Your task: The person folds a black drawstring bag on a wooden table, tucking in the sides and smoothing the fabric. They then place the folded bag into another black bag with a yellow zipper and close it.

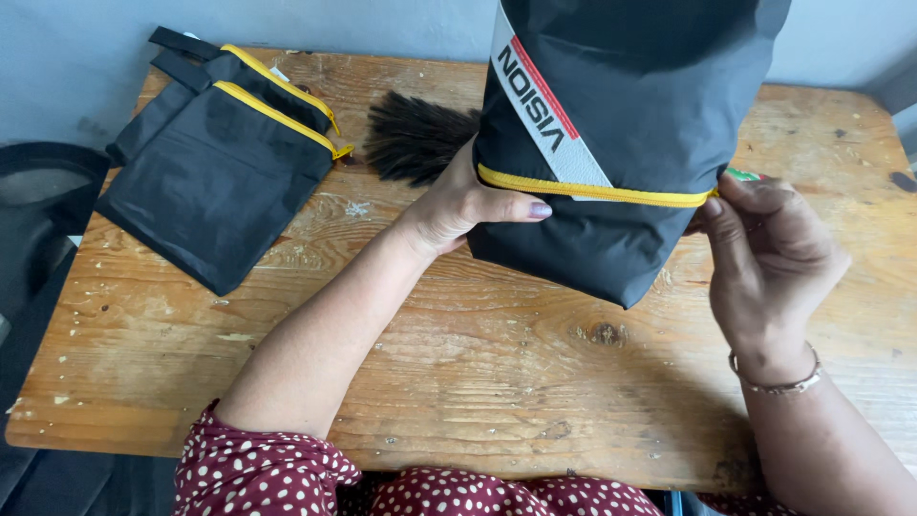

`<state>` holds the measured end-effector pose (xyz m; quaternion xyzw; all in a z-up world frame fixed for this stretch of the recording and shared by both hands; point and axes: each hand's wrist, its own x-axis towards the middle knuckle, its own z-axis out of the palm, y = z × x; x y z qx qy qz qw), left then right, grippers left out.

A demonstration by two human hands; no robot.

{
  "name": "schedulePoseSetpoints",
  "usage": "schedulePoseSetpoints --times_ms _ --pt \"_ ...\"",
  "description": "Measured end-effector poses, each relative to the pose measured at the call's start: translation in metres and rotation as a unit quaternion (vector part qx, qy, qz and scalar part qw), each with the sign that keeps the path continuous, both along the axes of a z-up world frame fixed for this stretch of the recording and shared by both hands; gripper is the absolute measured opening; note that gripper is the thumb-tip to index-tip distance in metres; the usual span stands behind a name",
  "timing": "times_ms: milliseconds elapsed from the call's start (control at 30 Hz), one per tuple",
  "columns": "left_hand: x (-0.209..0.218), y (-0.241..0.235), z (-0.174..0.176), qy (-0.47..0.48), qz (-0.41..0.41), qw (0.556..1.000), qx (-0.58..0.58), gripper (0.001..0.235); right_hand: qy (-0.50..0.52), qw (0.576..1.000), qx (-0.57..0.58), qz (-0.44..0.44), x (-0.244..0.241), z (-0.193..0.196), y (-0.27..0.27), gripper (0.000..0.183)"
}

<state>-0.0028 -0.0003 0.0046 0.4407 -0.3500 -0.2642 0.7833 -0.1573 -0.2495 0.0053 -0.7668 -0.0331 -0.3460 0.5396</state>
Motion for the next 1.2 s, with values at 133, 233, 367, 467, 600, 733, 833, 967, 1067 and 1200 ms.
schedulePoseSetpoints --times_ms 133,233,367,467,600,733,833,967,1067,1200 --pt "-0.009 -0.005 0.009 0.054 0.062 0.997 -0.015 0.054 -0.005 1.000 -0.028 -0.001 0.004 -0.003 0.003 0.008" --pt "-0.007 -0.004 0.013 0.071 0.142 0.987 -0.019 0.052 0.054 0.989 -0.132 -0.032 0.002 0.001 0.009 0.005" --pt "0.004 0.004 0.018 0.041 0.194 0.980 0.005 0.052 0.017 0.969 -0.244 0.015 0.010 0.000 0.010 0.004" --pt "0.005 0.002 0.011 0.083 0.223 0.971 0.025 0.052 0.071 0.968 -0.240 0.025 0.009 0.004 0.007 0.005" --pt "0.007 -0.001 0.001 0.000 0.186 0.983 0.004 0.057 0.166 0.981 -0.015 0.101 0.020 -0.010 -0.012 0.018" --pt "0.002 0.000 0.003 -0.056 0.133 0.990 -0.003 0.060 0.164 0.928 0.196 0.273 0.027 -0.003 -0.021 0.084" --pt "0.002 -0.001 -0.003 -0.101 0.069 0.992 -0.026 0.079 0.179 0.937 0.104 0.283 0.020 0.020 0.016 0.109" --pt "0.006 0.008 0.001 -0.092 0.018 0.995 0.032 0.076 0.206 0.949 0.107 0.215 0.020 0.022 0.028 0.101" --pt "0.008 0.013 0.005 -0.090 -0.013 0.995 0.051 0.083 0.210 0.943 0.161 0.203 0.021 0.012 0.022 0.086" --pt "0.002 0.010 0.014 -0.089 0.003 0.994 0.062 0.072 0.226 0.934 0.182 0.207 0.025 0.007 0.013 0.070"
